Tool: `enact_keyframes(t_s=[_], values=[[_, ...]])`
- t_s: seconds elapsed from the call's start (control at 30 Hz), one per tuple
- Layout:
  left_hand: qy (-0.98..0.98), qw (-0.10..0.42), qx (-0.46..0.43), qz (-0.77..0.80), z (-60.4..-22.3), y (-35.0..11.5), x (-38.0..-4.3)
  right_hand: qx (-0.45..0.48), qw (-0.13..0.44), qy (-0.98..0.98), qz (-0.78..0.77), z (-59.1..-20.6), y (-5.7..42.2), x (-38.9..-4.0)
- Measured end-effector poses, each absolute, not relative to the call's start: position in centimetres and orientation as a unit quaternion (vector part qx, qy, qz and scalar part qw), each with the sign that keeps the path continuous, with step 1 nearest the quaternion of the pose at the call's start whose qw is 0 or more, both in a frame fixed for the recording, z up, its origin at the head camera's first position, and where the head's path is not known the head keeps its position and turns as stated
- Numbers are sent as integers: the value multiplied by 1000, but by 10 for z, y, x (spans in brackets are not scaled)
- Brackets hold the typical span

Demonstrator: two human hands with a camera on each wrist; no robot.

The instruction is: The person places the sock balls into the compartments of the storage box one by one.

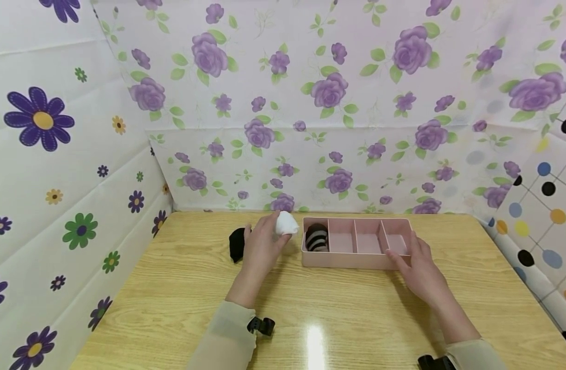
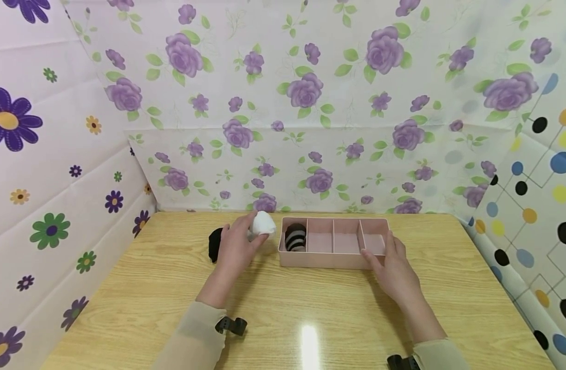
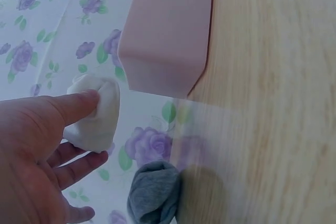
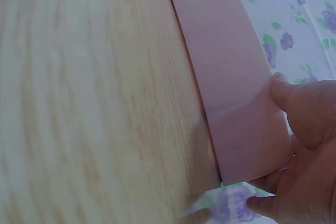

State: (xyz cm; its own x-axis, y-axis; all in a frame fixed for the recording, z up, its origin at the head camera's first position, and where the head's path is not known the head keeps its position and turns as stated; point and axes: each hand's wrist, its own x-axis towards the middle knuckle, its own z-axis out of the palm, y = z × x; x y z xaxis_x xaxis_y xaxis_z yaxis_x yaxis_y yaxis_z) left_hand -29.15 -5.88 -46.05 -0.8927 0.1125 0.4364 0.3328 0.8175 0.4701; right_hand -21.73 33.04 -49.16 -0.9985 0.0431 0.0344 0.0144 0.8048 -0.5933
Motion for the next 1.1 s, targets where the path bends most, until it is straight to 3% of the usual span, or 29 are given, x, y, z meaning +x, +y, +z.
enact_keyframes(t_s=[0.53, 1.1], values=[[-913, 213, -150, -313, -443, -39, -284, -16, 27, -949, 313, -490, 330, -217], [-907, 175, -191, -332, -432, -4, -276, -19, 19, -948, 318, -489, 330, -217]])
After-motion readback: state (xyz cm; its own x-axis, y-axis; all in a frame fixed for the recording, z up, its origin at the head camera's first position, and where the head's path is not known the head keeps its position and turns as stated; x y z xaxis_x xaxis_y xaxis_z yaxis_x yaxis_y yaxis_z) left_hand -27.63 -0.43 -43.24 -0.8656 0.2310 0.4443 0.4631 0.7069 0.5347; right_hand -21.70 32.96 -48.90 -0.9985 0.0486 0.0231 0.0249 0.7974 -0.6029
